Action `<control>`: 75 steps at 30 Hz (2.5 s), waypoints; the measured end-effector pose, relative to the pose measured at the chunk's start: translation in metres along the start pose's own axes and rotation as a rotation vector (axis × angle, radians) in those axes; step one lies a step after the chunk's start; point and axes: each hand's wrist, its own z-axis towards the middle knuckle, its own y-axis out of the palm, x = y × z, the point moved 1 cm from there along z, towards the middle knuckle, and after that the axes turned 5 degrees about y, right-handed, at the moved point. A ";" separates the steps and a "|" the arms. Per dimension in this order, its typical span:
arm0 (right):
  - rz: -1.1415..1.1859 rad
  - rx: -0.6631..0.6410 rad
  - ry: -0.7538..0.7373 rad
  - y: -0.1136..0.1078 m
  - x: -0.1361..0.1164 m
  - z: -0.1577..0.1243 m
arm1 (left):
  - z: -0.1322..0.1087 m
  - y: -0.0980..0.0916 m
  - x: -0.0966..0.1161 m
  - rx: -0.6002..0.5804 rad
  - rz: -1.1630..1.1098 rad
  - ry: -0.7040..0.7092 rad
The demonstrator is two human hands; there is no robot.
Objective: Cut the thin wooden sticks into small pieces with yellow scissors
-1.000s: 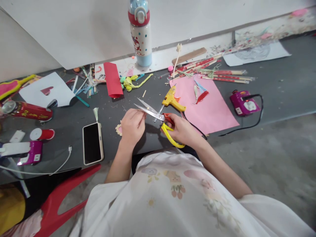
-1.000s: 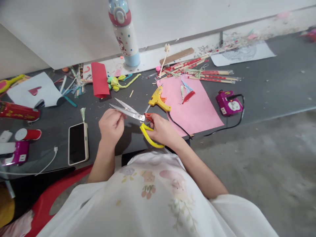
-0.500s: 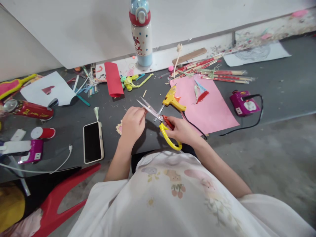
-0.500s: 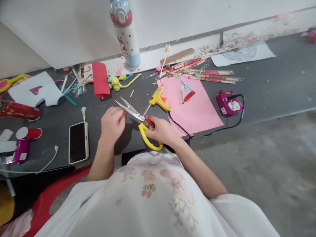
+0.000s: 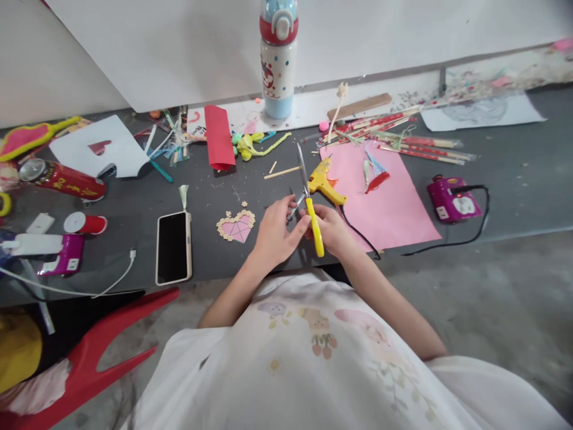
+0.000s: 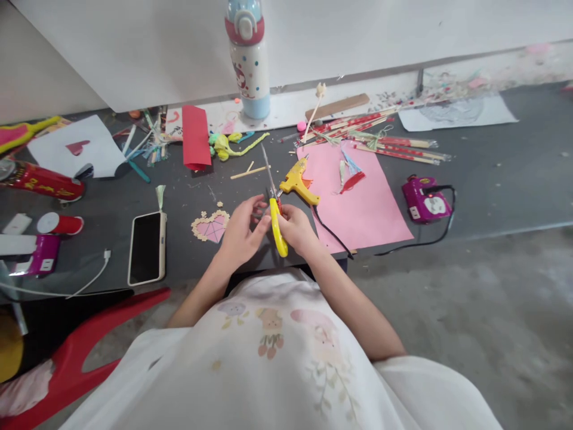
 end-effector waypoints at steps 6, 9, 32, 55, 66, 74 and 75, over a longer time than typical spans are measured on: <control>0.106 -0.048 -0.083 0.010 0.004 0.003 | -0.006 0.018 -0.011 -0.120 -0.403 -0.142; 0.085 -0.037 -0.099 0.010 0.010 0.005 | -0.006 0.022 -0.014 -0.158 -0.444 -0.151; -0.010 -0.065 -0.147 0.007 0.007 0.008 | -0.006 0.042 -0.024 -0.024 -0.453 -0.146; -0.621 0.068 -0.205 -0.012 0.003 -0.008 | 0.005 -0.028 0.009 0.264 0.417 0.141; -0.849 0.018 -0.288 -0.013 -0.018 -0.033 | 0.015 -0.045 -0.007 0.140 0.630 0.324; -0.868 -0.018 -0.273 -0.013 -0.022 -0.036 | 0.011 -0.053 0.001 0.068 0.589 0.378; -0.865 -0.022 -0.270 -0.013 -0.022 -0.036 | 0.011 -0.053 0.002 0.060 0.595 0.384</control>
